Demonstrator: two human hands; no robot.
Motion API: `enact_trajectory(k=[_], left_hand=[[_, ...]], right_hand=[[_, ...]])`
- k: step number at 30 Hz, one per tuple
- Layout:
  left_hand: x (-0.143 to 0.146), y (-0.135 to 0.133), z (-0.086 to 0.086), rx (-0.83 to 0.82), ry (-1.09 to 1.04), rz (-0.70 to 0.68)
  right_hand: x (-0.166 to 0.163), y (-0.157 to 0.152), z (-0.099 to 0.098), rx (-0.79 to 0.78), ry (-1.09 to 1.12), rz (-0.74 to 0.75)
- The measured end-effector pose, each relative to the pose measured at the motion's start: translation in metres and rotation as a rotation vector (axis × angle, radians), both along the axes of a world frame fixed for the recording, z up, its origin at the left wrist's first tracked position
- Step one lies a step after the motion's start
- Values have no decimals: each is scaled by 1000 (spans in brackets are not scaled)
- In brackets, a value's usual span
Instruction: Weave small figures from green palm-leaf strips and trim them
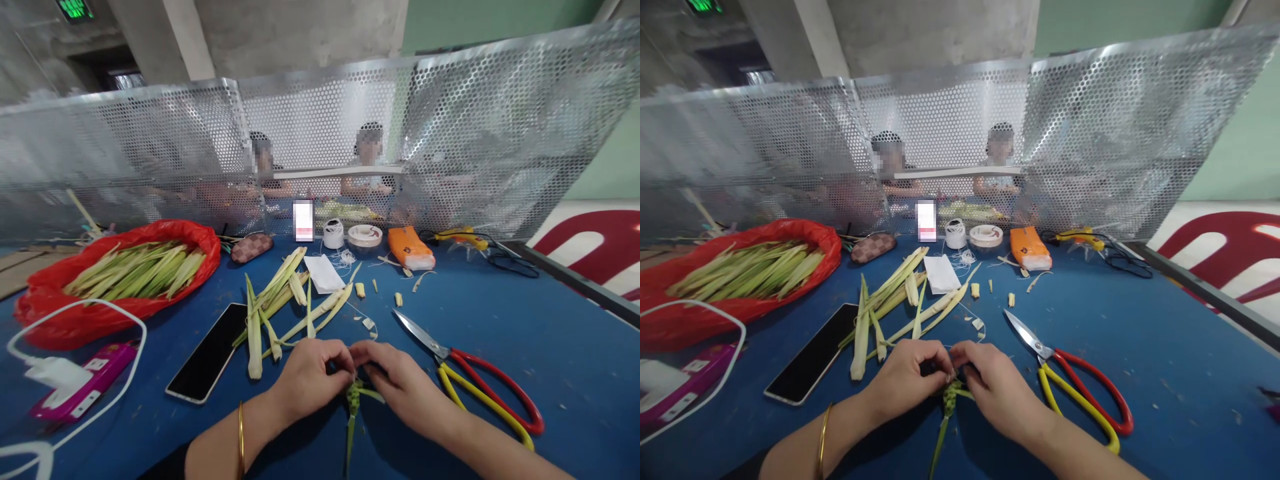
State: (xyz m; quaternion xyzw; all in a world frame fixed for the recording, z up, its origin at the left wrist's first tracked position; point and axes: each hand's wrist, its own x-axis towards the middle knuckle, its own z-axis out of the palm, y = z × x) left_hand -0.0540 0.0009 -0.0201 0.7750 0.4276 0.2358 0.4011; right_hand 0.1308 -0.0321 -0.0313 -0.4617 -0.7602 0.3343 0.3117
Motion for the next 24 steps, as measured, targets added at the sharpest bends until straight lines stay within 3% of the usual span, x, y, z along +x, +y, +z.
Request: enact_trajectory(k=[6,11,17,24], left_hand=[[-1,-5,-7,466,216,-30],[-1,-7,-14,699,327,-37],[-2,-9,-15,804,339,-78],[-1,-5,-13,708,225,-39]], right_hand=[[0,-1,-5,66,-87,-42],[-2,-2,-5,87,-89,-72],[-2,-3,-7,115,-85,-86],[-4,1,-5,89,-22,-101]])
